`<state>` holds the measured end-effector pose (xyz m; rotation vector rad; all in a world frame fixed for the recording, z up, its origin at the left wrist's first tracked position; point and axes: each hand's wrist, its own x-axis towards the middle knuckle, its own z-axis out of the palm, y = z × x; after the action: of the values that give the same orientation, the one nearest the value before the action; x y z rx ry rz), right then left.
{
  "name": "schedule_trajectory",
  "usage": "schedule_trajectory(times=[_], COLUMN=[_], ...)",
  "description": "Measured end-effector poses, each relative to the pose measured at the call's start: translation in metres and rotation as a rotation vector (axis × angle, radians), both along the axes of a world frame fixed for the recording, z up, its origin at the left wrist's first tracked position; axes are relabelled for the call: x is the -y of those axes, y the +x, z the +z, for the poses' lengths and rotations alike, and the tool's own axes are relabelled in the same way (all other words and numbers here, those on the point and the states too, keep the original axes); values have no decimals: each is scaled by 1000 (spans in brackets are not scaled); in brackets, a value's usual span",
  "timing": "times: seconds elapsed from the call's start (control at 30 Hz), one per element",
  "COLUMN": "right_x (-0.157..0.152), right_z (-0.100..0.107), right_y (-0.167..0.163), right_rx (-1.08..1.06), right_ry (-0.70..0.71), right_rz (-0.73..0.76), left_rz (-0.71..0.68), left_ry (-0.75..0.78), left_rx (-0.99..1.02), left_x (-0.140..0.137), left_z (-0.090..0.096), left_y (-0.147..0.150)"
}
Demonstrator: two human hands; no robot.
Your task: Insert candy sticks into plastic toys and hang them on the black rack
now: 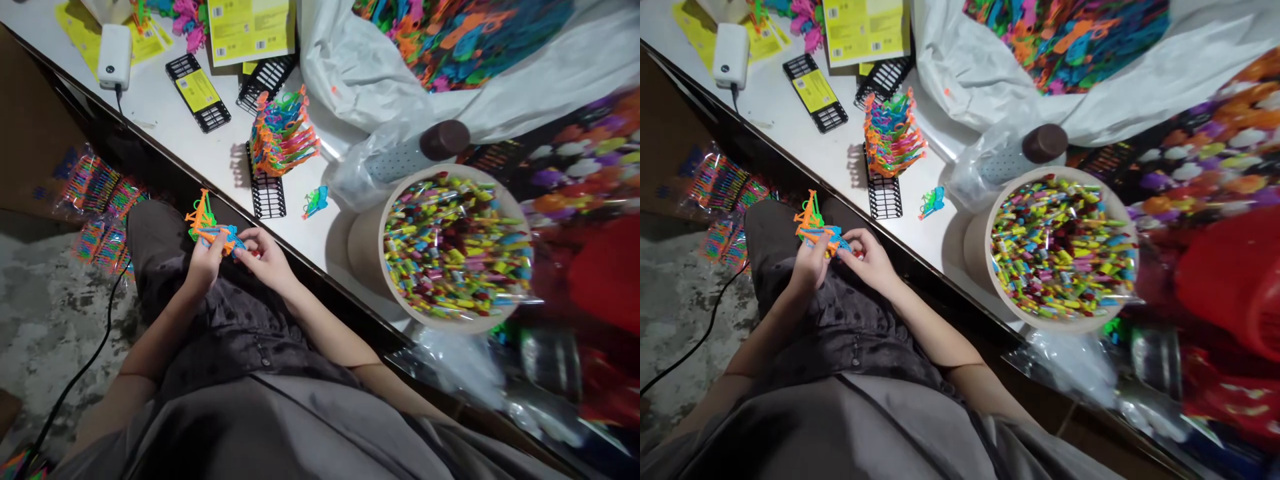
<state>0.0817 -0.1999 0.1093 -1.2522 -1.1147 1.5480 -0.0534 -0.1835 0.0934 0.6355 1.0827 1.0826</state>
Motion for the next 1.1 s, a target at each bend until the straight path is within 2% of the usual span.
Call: schedule_trajectory(times=[0.07, 0.2, 0.43, 0.6, 0.83, 1.1], right_x=[1, -2, -4, -1, -1, 1], right_z=[-5, -12, -1, -3, -8, -4], right_y=[2, 10, 18, 18, 16, 18], right_rx=[61, 32, 116, 119, 63, 255], right_ry=[9, 24, 144, 107, 68, 135], right_rz=[78, 63, 94, 59, -10, 20], left_rz=[36, 4, -64, -87, -71, -29], left_ry=[-28, -70, -57, -57, -59, 1], left_rx=[33, 31, -44, -77, -100, -117], left_x=[-3, -8, -4, -3, -3, -1], left_z=[3, 10, 7, 2, 6, -4], left_y=[2, -2, -2, -2, -1, 1])
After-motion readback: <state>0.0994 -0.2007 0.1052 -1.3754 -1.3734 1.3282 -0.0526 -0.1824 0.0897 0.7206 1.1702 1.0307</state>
